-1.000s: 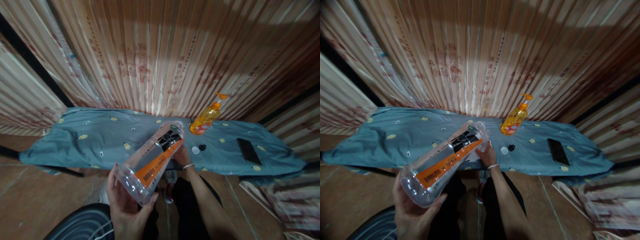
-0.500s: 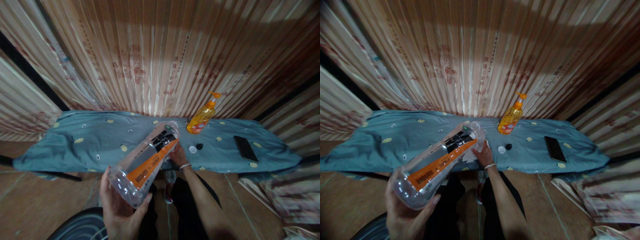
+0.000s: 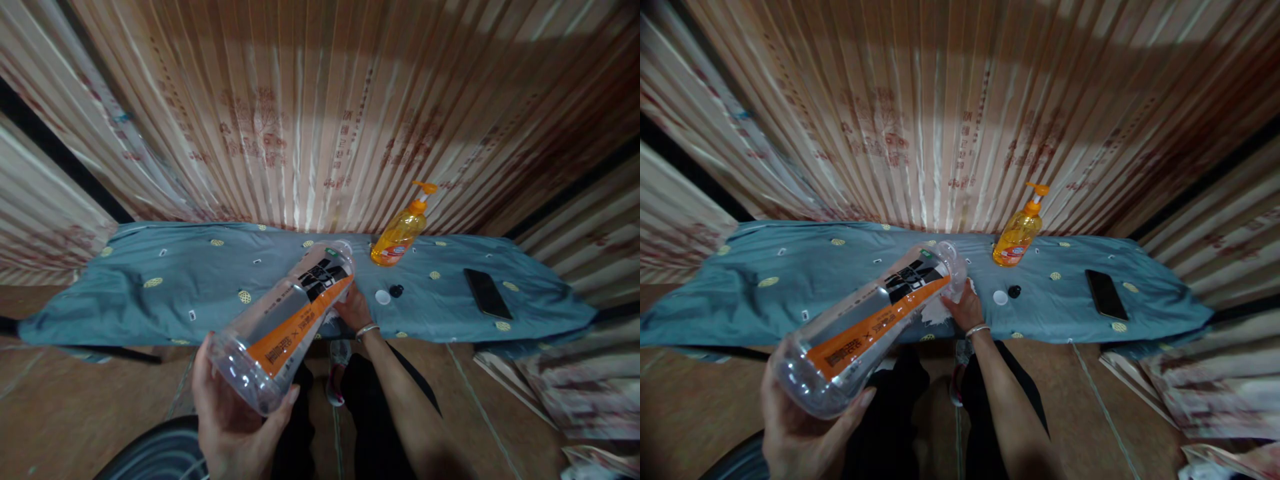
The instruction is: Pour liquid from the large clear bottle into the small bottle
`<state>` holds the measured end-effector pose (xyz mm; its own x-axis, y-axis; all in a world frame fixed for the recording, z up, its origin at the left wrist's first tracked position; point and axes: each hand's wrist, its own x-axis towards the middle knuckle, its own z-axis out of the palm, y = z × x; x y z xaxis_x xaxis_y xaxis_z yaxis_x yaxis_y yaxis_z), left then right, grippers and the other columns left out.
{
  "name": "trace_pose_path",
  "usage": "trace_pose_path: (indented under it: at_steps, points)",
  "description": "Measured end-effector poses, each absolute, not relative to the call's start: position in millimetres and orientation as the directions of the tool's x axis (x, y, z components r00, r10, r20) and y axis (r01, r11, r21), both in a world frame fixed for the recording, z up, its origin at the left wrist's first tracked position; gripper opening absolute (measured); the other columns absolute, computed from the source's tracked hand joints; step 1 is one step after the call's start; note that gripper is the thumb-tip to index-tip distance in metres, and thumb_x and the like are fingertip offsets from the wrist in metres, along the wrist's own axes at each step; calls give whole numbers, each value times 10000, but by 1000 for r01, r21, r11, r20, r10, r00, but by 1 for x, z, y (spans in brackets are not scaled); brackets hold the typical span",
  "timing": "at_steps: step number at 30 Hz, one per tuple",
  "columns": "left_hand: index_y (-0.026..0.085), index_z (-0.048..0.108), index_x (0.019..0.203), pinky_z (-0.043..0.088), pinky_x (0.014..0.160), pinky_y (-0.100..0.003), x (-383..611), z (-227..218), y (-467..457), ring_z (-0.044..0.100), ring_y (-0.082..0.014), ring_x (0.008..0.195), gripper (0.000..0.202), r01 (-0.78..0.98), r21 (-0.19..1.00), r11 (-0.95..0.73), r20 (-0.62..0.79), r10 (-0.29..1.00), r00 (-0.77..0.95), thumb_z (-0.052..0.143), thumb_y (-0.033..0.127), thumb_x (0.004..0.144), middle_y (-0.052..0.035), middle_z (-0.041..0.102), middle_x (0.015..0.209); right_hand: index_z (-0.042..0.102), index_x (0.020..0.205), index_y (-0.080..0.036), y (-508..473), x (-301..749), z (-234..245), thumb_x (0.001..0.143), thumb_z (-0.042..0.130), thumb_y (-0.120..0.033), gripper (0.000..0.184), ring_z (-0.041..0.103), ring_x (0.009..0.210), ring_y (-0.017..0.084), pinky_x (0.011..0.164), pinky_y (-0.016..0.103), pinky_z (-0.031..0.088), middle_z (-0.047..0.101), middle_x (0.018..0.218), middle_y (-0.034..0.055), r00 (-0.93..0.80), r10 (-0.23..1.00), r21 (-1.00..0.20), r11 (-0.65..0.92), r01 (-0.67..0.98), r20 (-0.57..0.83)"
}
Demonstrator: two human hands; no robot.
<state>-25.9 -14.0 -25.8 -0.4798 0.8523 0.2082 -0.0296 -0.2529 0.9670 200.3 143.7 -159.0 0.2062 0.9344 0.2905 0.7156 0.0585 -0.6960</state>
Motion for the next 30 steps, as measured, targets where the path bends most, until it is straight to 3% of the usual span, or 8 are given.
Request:
trace_pose_path:
  at_steps: [5,14,17,22,30]
  points:
    - [452,563,1460,668,880,-396,-22,-22,-13,710,-332,1217,1056,-38,966,-258,208,851,-482,963,152,529,-42,695,1370,566,1298,-164,144,199,-156,752,756,-202,579,727,1149,359,1026,539,574,743,1187,171,246,948,-741,-18,671,200]
    - [479,596,1429,679,840,-369,-9,-10,-11,736,-296,1161,980,-71,967,-244,168,824,-540,945,219,551,-8,717,1344,555,1289,-163,142,197,-151,756,742,-194,566,744,1111,318,1000,476,589,755,1187,155,247,954,-753,-38,657,168]
    - [468,607,1423,686,811,-365,-10,-11,-11,753,-297,1115,1020,-64,963,-260,187,824,-534,969,226,501,-9,735,1300,558,1296,-158,142,196,-149,746,743,-170,580,736,1136,325,1013,485,582,749,1198,171,259,953,-741,-59,669,158]
    - [476,583,1445,675,867,-382,-8,-8,-12,729,-300,1180,976,-71,968,-240,164,824,-542,928,222,568,-14,715,1345,549,1311,-122,143,197,-152,756,742,-178,590,730,1144,329,1022,514,574,744,1216,195,247,955,-732,-49,679,166]
    - [431,599,1441,685,806,-369,-10,-15,-10,755,-303,1106,1011,-52,957,-284,210,807,-552,959,240,516,-30,730,1308,599,1234,-185,143,198,-153,759,738,-207,496,754,1060,302,967,470,607,769,1125,125,237,947,-711,-15,703,215]
